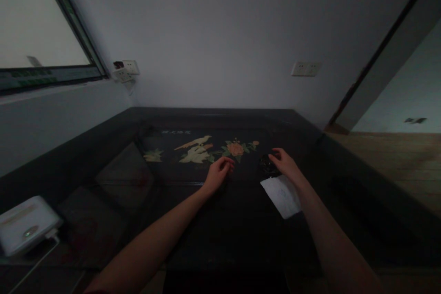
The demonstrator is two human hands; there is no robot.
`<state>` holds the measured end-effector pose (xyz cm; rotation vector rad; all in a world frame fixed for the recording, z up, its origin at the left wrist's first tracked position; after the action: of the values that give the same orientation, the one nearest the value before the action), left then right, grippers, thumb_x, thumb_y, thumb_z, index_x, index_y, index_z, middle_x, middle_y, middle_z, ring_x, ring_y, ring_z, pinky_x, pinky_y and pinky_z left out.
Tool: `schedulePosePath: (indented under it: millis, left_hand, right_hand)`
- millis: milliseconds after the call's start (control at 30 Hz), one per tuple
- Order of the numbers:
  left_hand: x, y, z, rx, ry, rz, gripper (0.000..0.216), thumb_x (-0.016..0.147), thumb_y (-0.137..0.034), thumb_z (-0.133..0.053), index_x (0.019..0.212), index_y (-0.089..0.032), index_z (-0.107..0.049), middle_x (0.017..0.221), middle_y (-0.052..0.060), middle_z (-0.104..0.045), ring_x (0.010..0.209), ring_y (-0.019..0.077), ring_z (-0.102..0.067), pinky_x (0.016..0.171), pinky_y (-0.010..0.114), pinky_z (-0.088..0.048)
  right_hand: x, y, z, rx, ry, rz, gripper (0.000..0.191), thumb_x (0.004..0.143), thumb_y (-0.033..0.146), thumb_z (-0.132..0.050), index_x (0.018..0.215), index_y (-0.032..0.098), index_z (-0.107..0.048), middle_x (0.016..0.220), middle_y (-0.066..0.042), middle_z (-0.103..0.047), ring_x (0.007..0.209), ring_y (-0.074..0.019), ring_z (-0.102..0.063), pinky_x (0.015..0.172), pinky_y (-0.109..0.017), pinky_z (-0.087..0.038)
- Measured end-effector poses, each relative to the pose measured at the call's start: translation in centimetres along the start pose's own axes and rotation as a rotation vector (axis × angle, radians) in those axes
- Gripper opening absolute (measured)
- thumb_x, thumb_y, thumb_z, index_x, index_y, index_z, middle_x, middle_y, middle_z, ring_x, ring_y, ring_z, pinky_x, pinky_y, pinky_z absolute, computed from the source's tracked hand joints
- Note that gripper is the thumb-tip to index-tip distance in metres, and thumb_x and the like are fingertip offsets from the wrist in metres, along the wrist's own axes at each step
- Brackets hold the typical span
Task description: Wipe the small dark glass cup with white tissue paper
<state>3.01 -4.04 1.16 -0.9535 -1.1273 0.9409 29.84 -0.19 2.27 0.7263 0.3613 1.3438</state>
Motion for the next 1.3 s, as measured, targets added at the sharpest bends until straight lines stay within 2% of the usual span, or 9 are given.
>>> schedulePosePath:
  millis: [100, 233, 500, 700, 833, 1033, 1167, 1300]
  left_hand:
    - [-0.1, -0.1, 0.0, 0.014, -0.001, 0.001, 0.018, 0.084, -0.027, -0.048, 0.090, -0.015, -0.060, 0.078, 0.003, -0.062, 0.069, 0.0132, -0.059, 0.065, 0.025, -0.046]
    - [-0.2, -0.3, 0.0, 0.023, 0.002, 0.004, 0.017, 0.084, -0.026, -0.047, 0.090, -0.016, -0.060, 0.079, 0.003, -0.063, 0.070, 0.0134, -0.059, 0.066, 0.025, -0.046]
    - [-0.2, -0.1, 0.0, 0.079, 0.014, -0.002, 0.017, 0.084, -0.023, -0.047, 0.090, -0.016, -0.061, 0.079, 0.003, -0.064, 0.071, 0.0134, -0.060, 0.068, 0.025, -0.047]
    - [-0.2, -0.3, -0.1, 0.196, -0.030, -0.031, 0.018, 0.081, -0.017, -0.050, 0.096, -0.017, -0.060, 0.097, 0.006, -0.064, 0.089, 0.0174, -0.060, 0.077, 0.029, -0.048]
    - [-0.3, 0.0, -0.2, 0.201, -0.056, -0.038, 0.029, 0.080, -0.015, -0.052, 0.108, -0.016, -0.055, 0.113, 0.010, -0.058, 0.104, 0.0198, -0.056, 0.086, 0.033, -0.047]
    - [-0.3, 0.6, -0.4, 0.192, -0.059, -0.075, 0.058, 0.077, -0.031, -0.065, 0.128, -0.017, -0.041, 0.132, 0.015, -0.046, 0.122, 0.0255, -0.046, 0.103, 0.043, -0.037]
    - [-0.4, 0.8, -0.4, 0.182, -0.030, -0.093, 0.071, 0.072, -0.031, -0.072, 0.133, -0.018, -0.037, 0.135, 0.015, -0.043, 0.124, 0.0273, -0.045, 0.106, 0.046, -0.034]
    - [-0.5, 0.6, -0.4, 0.209, 0.034, -0.126, 0.079, 0.066, -0.033, -0.077, 0.133, -0.018, -0.037, 0.135, 0.017, -0.044, 0.124, 0.0286, -0.045, 0.106, 0.048, -0.034]
  right_hand:
    - [-0.4, 0.2, 0.3, -0.136, 0.034, 0.021, 0.040, 0.084, 0.038, -0.051, 0.117, 0.016, -0.058, 0.107, -0.014, -0.067, 0.097, -0.0263, -0.064, 0.081, -0.036, -0.048]
    - [-0.6, 0.6, 0.4, -0.206, 0.050, 0.047, 0.037, 0.087, 0.037, -0.047, 0.114, 0.015, -0.062, 0.108, -0.014, -0.068, 0.099, -0.0262, -0.064, 0.082, -0.035, -0.048]
    - [-1.2, 1.8, -0.4, -0.129, 0.086, 0.091, 0.036, 0.087, 0.035, -0.048, 0.115, 0.017, -0.063, 0.110, -0.012, -0.068, 0.100, -0.0248, -0.064, 0.084, -0.035, -0.048]
    - [-2.3, 3.6, -1.8, 0.016, 0.137, 0.168, 0.033, 0.086, 0.030, -0.052, 0.114, 0.015, -0.063, 0.106, -0.012, -0.069, 0.098, -0.0232, -0.066, 0.085, -0.035, -0.049]
    - [-3.1, 4.6, -2.8, 0.185, 0.170, 0.164, 0.030, 0.085, 0.027, -0.055, 0.112, 0.017, -0.062, 0.102, -0.009, -0.070, 0.093, -0.0201, -0.067, 0.085, -0.036, -0.051]
    - [-4.4, 5.8, -4.0, 0.481, 0.411, 0.123, 0.033, 0.085, 0.029, -0.053, 0.116, 0.018, -0.058, 0.110, -0.010, -0.066, 0.092, -0.0203, -0.066, 0.066, -0.031, -0.059]
    - [-5.2, 6.4, -4.6, 0.624, 0.513, 0.122, 0.036, 0.083, 0.032, -0.057, 0.117, 0.020, -0.059, 0.114, -0.009, -0.065, 0.095, -0.0215, -0.065, 0.068, -0.035, -0.061]
    - [-5.7, 6.7, -5.2, 0.669, 0.554, 0.130, 0.041, 0.083, 0.031, -0.058, 0.122, 0.021, -0.057, 0.122, -0.010, -0.061, 0.103, -0.0236, -0.063, 0.074, -0.038, -0.060]
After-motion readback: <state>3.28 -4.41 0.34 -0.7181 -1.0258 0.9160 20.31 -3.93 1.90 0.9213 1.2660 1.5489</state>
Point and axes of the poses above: each hand's wrist, its own x-axis towards the middle knuckle, its own z-axis out of the back of the hand, y = z × x, the point moved 1 cm from there along x, towards the middle knuckle
